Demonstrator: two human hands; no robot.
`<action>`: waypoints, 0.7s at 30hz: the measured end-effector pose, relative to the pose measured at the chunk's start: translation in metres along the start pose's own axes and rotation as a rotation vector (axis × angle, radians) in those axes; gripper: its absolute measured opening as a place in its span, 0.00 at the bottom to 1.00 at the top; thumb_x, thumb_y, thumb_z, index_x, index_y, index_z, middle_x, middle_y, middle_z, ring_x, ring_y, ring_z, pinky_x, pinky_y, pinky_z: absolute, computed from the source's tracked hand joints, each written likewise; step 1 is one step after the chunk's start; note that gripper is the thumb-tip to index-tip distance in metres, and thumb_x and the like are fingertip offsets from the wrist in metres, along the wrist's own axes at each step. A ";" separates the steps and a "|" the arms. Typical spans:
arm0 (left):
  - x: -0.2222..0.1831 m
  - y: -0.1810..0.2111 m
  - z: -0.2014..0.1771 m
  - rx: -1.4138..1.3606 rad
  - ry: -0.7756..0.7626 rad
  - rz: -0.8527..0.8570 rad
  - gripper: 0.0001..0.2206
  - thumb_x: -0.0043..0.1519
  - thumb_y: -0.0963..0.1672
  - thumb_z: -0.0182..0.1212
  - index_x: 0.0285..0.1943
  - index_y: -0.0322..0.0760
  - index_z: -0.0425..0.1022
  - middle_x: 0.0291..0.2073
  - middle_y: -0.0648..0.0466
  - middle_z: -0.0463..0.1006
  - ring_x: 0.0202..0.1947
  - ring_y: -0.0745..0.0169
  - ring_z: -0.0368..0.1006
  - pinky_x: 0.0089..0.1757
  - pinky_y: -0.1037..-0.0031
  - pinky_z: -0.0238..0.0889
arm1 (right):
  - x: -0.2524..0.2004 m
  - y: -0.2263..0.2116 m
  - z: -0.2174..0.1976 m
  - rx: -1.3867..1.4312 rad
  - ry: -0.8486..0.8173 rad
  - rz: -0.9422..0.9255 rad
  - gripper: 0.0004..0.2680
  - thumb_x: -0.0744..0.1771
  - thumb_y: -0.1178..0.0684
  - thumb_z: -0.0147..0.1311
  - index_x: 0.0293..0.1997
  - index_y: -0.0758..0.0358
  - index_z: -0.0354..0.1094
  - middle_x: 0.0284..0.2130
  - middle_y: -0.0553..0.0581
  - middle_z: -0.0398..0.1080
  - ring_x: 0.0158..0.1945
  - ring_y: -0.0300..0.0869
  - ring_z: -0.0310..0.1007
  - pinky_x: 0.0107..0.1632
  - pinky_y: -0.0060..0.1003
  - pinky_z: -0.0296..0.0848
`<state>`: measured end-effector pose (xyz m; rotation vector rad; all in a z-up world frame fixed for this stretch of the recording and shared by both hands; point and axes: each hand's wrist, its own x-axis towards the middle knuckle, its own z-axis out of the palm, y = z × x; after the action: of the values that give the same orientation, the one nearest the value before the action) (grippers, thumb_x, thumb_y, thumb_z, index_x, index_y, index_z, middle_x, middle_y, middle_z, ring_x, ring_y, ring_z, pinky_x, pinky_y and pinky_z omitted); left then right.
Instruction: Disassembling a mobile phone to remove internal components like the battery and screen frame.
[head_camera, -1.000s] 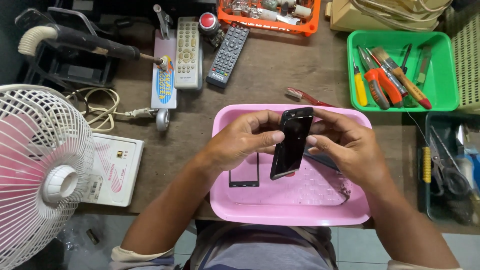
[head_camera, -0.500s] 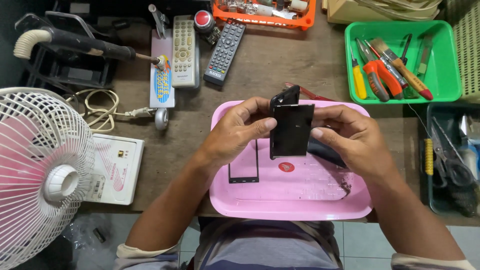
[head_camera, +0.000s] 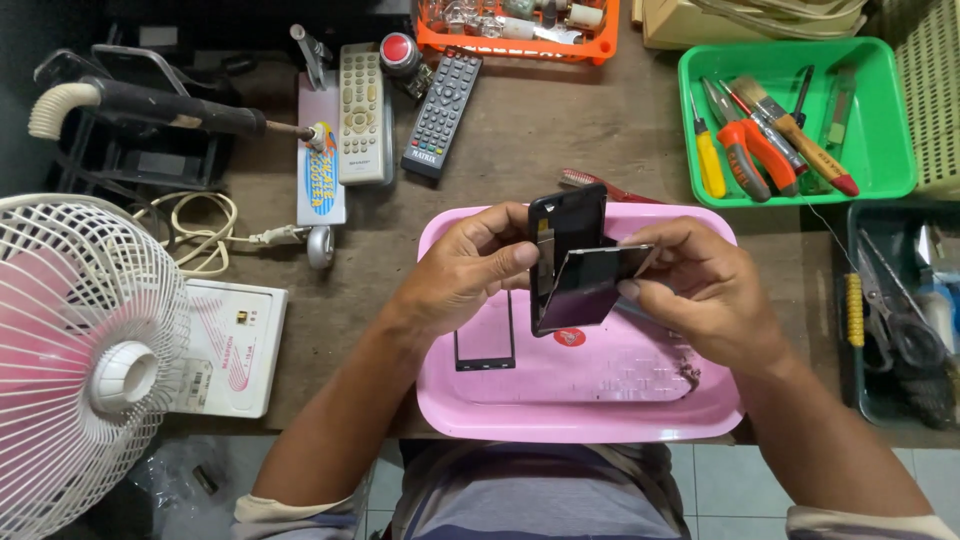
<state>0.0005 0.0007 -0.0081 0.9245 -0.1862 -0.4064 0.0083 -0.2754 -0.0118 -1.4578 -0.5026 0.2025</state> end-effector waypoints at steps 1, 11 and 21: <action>0.000 0.001 0.001 0.001 0.000 0.003 0.14 0.67 0.42 0.63 0.59 0.30 0.73 0.44 0.50 0.76 0.46 0.65 0.76 0.49 0.61 0.78 | 0.001 -0.004 0.002 -0.001 -0.002 -0.002 0.16 0.63 0.72 0.57 0.55 0.81 0.63 0.38 0.68 0.76 0.46 0.45 0.79 0.48 0.43 0.82; -0.003 0.005 0.006 -0.008 0.029 0.035 0.13 0.67 0.42 0.62 0.60 0.32 0.73 0.44 0.50 0.76 0.45 0.65 0.76 0.47 0.63 0.79 | 0.010 -0.006 0.000 0.027 -0.051 0.058 0.20 0.63 0.70 0.55 0.63 0.72 0.58 0.39 0.65 0.76 0.43 0.42 0.79 0.47 0.41 0.82; -0.003 0.000 -0.004 0.006 0.071 -0.037 0.10 0.67 0.43 0.61 0.57 0.44 0.72 0.52 0.58 0.77 0.50 0.69 0.73 0.43 0.64 0.76 | 0.017 -0.025 0.017 -0.130 0.092 0.321 0.08 0.68 0.60 0.55 0.52 0.66 0.65 0.34 0.60 0.72 0.30 0.42 0.75 0.38 0.34 0.81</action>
<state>-0.0013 0.0049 -0.0102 0.9481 -0.1056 -0.4066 0.0118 -0.2561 0.0163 -1.6633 -0.2074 0.3607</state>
